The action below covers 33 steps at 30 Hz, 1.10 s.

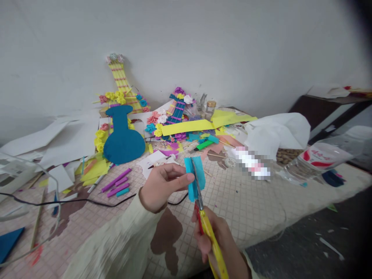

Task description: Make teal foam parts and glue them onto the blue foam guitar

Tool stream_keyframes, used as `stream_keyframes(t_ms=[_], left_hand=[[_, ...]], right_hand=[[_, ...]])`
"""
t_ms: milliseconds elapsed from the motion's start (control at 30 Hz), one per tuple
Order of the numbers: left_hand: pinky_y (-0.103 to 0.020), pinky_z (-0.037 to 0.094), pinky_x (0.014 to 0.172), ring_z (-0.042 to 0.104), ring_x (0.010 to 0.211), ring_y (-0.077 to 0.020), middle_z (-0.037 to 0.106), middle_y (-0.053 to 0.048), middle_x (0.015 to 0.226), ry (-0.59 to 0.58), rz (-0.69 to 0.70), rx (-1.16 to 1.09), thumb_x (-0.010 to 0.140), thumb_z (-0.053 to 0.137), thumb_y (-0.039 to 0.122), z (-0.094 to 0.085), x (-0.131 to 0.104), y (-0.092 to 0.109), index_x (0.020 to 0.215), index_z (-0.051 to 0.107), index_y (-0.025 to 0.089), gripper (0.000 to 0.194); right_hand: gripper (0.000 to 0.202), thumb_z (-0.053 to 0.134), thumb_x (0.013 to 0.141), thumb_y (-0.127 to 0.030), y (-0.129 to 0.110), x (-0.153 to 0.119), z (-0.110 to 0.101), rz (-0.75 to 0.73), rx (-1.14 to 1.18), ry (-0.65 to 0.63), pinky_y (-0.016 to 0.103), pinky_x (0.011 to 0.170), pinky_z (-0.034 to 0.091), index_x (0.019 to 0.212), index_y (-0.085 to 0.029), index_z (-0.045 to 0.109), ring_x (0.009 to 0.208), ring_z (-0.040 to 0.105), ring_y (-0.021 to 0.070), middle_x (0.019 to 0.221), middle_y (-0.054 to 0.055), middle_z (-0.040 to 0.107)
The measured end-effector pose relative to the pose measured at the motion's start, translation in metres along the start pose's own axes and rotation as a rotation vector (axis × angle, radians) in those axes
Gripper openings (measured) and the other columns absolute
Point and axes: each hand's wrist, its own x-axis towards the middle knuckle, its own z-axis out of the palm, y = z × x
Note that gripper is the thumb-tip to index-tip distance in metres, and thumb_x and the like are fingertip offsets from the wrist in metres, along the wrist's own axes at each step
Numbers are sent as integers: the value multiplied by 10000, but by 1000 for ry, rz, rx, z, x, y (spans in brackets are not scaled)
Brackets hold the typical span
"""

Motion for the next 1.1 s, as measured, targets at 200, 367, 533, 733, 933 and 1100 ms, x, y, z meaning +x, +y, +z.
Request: stream_keyframes(t_ms=[200,367,533,733,933,1100], left_hand=[[-165,487,468,551,433,-53,602,47,474,3,-15,-12,427,815,219,3,-1,0,523,560,106,295],[-174,477,477,552,447,-60,600,43,484,10,-4,-1,423,818,239,0,3,-5,532,572,110,298],[-208,500,522,562,481,-72,604,40,512,29,-5,-14,384,828,271,-4,12,-8,542,583,115,330],[-227,484,511,554,477,-87,575,47,493,45,-34,-134,350,841,292,-10,28,-17,547,545,130,390],[-212,436,508,531,472,-80,556,41,481,-40,-48,-240,391,833,297,-8,31,-25,559,564,137,355],[-244,445,561,559,540,-105,615,-1,551,20,17,-278,358,838,299,-5,32,-27,564,627,122,344]], right_hand=[[431,513,665,-597,7,1,-2,-17,-19,0,181,322,261,807,-191,493,317,316,58,427,-67,434],[358,561,649,-485,14,3,-5,-61,5,16,171,311,273,846,-192,498,323,359,56,499,-53,504],[297,581,633,-406,13,14,-8,13,100,-57,160,280,275,805,-190,473,287,364,43,510,-64,498],[528,637,516,-605,-1,20,-6,3,205,-94,145,236,292,749,-170,448,240,340,34,410,-101,406],[689,556,444,-776,3,18,-7,30,198,-105,158,229,315,748,-173,422,232,331,40,369,-102,396],[707,525,461,-798,22,18,-14,70,201,-217,172,244,316,793,-181,431,241,338,46,414,-97,412]])
